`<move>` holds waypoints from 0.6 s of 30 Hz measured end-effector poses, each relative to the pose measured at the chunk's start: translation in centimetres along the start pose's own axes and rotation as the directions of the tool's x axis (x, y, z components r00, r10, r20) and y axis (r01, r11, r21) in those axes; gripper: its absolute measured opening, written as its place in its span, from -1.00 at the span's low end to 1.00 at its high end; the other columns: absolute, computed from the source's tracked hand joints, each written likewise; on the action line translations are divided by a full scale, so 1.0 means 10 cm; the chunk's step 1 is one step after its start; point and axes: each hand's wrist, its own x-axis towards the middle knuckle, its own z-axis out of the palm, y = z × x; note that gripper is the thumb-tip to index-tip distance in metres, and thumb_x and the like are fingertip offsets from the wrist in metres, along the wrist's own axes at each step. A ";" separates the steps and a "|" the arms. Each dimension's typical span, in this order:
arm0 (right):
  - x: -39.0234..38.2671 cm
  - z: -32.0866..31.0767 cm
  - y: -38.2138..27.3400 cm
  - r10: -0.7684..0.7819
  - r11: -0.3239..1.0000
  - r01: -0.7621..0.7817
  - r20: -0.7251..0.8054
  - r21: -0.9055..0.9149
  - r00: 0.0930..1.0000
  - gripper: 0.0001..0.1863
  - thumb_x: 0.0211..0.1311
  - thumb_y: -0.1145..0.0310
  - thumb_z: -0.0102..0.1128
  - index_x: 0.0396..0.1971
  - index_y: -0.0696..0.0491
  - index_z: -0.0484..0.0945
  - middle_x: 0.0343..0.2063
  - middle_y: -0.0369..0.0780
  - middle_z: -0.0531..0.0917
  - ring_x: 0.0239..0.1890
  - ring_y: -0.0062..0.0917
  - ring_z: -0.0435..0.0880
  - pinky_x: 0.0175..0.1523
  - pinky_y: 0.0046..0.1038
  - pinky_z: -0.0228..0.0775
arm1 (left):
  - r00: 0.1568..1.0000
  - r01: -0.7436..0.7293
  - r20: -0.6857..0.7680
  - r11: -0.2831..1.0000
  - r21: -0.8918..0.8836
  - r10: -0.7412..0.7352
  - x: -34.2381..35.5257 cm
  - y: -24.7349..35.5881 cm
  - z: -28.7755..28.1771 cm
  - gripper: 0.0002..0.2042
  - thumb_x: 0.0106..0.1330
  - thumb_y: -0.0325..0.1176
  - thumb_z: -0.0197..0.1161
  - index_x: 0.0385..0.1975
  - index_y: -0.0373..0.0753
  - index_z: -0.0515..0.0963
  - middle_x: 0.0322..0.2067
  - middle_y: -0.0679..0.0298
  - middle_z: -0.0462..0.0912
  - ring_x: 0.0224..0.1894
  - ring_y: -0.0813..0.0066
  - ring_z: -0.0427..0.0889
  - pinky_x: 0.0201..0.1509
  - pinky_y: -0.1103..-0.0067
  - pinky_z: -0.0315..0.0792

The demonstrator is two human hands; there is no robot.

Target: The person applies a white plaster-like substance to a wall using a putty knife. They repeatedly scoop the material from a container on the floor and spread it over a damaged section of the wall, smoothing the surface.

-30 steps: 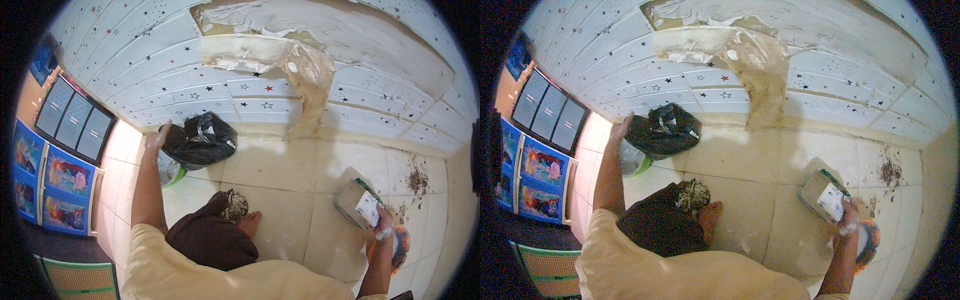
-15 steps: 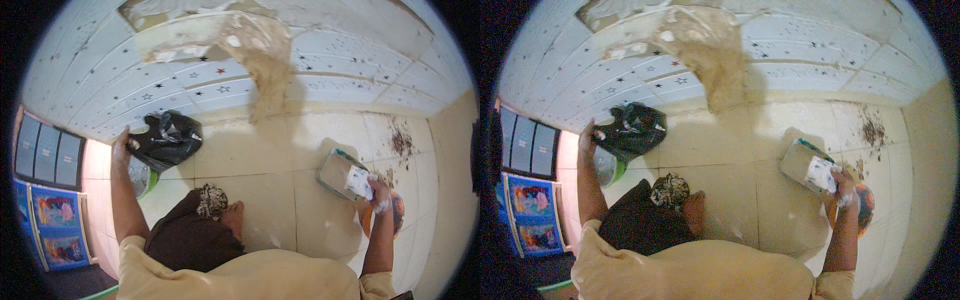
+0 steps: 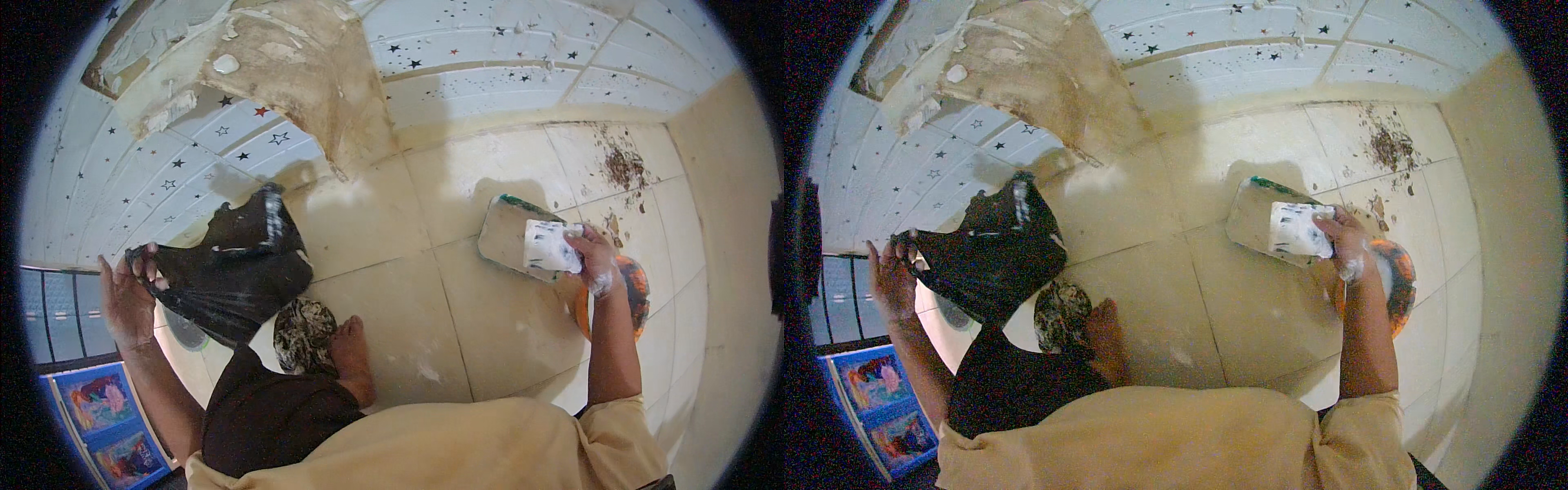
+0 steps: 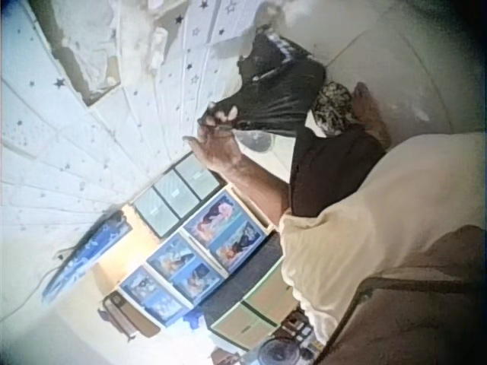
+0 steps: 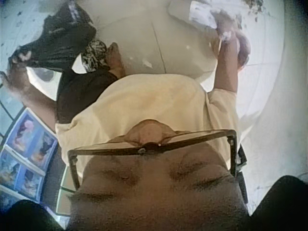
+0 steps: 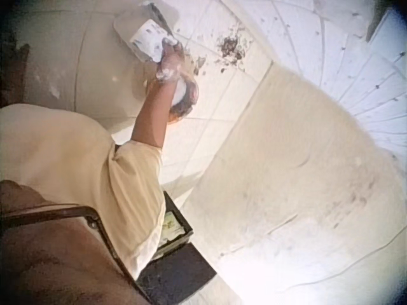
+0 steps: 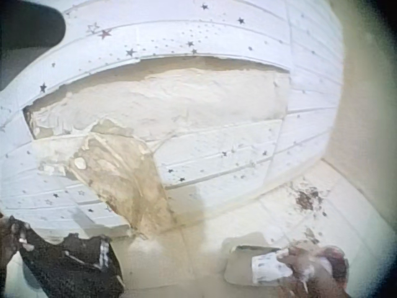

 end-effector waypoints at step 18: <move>-0.35 0.38 -0.50 -0.137 0.962 0.128 0.018 0.242 0.990 -0.76 0.11 0.44 0.17 -0.20 0.16 0.46 -0.46 -0.21 0.63 -0.60 -0.57 0.62 -0.71 -0.56 0.43 | 0.738 0.354 0.652 0.922 -0.155 -0.174 0.00 -0.87 1.10 -0.32 0.33 0.22 -0.25 -0.07 -0.42 0.38 0.19 -0.16 0.21 0.11 0.02 0.41 0.21 0.09 0.22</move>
